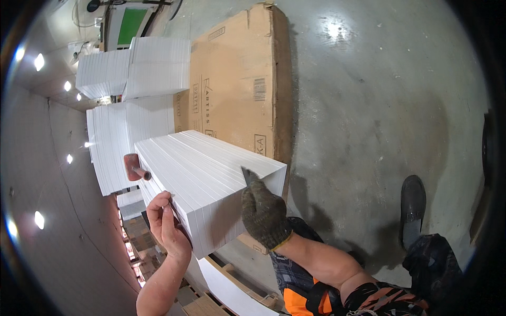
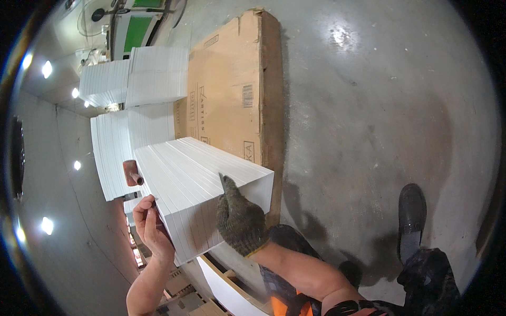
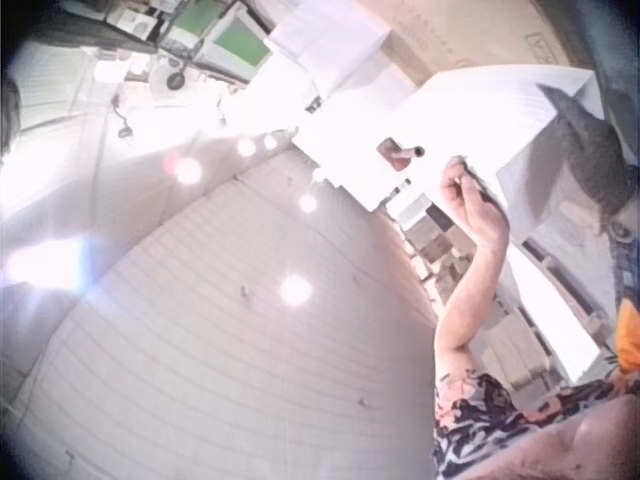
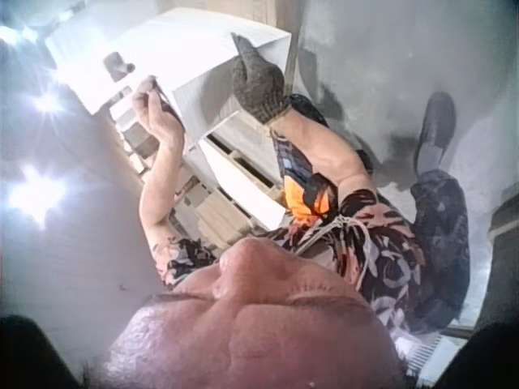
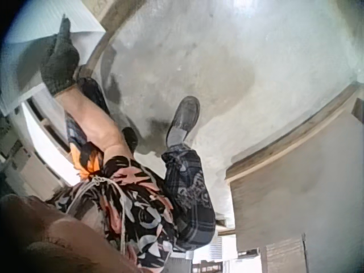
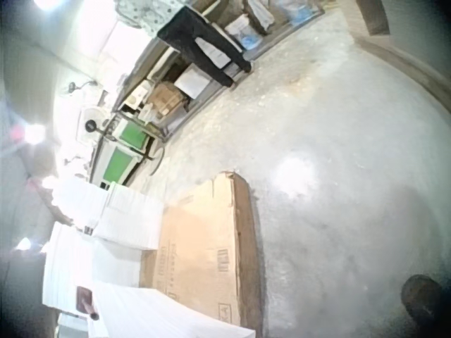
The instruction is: The person taps the sides of a white panel structure with a mallet and then uses a hand tool to scrape the edges of a stack of white panels.
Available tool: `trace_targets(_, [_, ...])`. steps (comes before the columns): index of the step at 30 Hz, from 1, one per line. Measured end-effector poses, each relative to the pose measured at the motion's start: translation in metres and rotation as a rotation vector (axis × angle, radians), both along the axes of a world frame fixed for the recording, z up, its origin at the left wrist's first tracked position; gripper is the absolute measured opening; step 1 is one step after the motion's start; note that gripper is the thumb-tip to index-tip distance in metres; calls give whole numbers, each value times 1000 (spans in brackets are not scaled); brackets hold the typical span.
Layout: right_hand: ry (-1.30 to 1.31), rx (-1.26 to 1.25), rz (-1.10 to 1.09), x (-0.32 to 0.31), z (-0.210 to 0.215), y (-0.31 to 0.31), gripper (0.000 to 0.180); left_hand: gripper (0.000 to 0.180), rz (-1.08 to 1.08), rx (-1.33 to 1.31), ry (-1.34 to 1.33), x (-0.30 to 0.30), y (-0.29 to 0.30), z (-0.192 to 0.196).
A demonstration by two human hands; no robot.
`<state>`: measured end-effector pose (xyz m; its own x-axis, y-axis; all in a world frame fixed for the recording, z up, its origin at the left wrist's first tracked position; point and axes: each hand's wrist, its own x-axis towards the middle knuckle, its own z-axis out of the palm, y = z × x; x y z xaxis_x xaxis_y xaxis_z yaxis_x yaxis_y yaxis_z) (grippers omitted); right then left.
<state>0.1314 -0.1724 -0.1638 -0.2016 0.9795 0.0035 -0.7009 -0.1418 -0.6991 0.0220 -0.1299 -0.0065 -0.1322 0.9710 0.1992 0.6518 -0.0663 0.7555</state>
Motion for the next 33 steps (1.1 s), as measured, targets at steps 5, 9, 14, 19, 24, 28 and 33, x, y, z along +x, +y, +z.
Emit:
trace_targets(5, [-159, 697, -245, 15, 91, 3, 50, 16, -13, 27, -244, -15, 2, -12])
trace_targets(9, [-372, 389, -516, 2, 73, 10, 63, 21, 230, 30, -127, -12, 3, 1])
trace_targets(14, [-559, 365, -452, -11, 61, 11, 59, 54, -202, 11, 0, -16, -6, -1])
trace_targets(19, [-562, 441, -456, -15, 58, 11, 54, 46, -140, -56, 287, -9, -6, 2])
trace_targets(24, [-557, 488, -464, -9, 54, 16, 52, 42, -74, -62, 288, -13, -6, 5])
trace_targets(28, [-357, 357, -760, -9, 20, 27, 49, 42, -55, -35, 201, -6, -6, 1])
trace_targets(33, [-592, 314, -727, -26, -65, 36, 53, 46, -61, -80, 246, -12, -7, 7])
